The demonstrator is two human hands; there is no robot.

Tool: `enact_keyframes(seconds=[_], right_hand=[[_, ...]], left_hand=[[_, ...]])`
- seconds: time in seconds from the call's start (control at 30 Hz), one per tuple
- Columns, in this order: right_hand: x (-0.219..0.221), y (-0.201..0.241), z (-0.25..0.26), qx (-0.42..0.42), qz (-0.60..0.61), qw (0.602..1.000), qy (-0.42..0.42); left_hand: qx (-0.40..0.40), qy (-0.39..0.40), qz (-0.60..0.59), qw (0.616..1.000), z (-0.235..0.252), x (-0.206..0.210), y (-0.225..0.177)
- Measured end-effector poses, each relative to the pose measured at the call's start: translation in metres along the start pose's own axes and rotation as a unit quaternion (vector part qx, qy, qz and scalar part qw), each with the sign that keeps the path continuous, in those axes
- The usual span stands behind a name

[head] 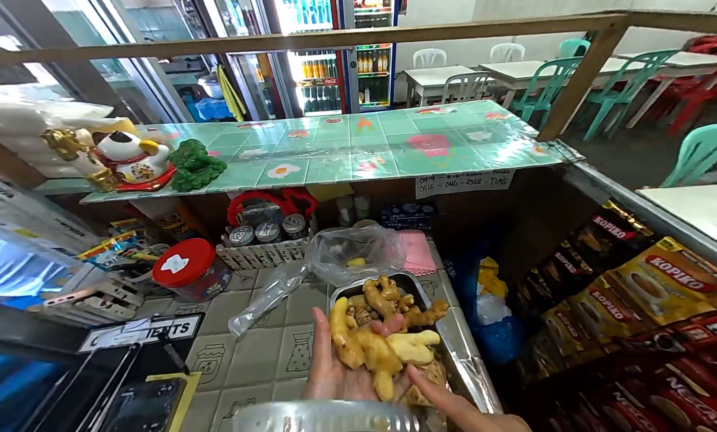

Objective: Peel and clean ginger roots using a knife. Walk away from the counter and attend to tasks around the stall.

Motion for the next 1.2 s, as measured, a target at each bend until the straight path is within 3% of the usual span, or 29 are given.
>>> enact_keyframes(seconds=[0.1, 0.53, 1.03, 1.2], right_hand=[[0.003, 0.005, 0.0, 0.003, -0.048, 0.999, -0.008], [-0.007, 0.006, 0.004, -0.044, -0.091, 0.995, 0.003], [-0.004, 0.003, 0.008, -0.025, -0.03, 0.999, 0.022], [-0.001, 0.0, 0.008, -0.031, -0.015, 0.999, 0.008]], left_hand=[[-0.027, -0.022, 0.013, 0.999, -0.005, 0.009, -0.003], [-0.014, 0.052, 0.046, 0.998, -0.008, 0.007, -0.001], [-0.064, 0.132, 0.091, 0.985, -0.007, -0.01, -0.003], [-0.064, 0.132, 0.044, 0.988, -0.002, -0.013, 0.002]])
Point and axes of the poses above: each hand's wrist, its own z-axis towards the middle knuckle, its own x-axis out of the palm, y = z × x, the point moved 1 cm from there along z, towards the middle knuckle, and after that the axes turned 8 degrees about -z, right-handed, at the moved point
